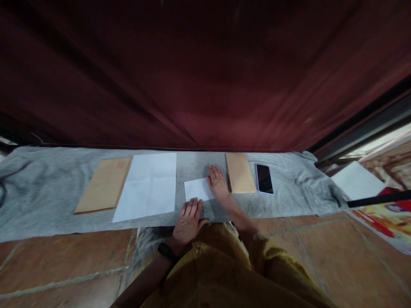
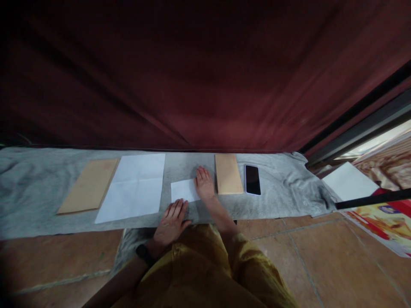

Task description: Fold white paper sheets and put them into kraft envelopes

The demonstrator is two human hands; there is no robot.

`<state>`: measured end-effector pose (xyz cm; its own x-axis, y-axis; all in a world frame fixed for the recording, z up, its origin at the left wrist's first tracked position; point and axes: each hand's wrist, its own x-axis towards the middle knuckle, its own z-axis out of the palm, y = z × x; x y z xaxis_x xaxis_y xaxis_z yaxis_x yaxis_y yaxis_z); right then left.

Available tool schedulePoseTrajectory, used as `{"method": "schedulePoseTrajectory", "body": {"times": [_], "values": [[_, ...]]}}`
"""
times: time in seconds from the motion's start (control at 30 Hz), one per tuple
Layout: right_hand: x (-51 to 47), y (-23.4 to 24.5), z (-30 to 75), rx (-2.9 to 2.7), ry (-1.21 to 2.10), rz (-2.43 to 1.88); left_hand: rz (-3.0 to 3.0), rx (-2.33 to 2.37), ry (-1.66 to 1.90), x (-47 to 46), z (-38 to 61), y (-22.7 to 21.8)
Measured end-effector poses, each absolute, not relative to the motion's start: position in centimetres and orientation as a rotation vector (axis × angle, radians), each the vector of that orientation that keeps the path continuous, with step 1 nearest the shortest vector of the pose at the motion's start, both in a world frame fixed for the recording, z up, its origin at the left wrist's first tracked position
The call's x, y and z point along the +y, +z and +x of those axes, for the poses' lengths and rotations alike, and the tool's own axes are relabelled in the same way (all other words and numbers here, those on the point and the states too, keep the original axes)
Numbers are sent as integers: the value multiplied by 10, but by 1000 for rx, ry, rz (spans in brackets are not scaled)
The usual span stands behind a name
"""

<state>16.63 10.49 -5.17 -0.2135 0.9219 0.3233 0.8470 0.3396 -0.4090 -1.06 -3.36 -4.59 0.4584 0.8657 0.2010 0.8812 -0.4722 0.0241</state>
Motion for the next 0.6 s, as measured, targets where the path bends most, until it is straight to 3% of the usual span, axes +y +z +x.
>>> {"method": "schedulePoseTrajectory", "body": {"times": [0.17, 0.6], "values": [[67, -52, 155, -2357, 254, -1332, -2610, -1564, -250, -34, -10, -46], [93, -45, 162, -2339, 217, -1437, -2601, -1497, -293, -35, -16, -51]]}}
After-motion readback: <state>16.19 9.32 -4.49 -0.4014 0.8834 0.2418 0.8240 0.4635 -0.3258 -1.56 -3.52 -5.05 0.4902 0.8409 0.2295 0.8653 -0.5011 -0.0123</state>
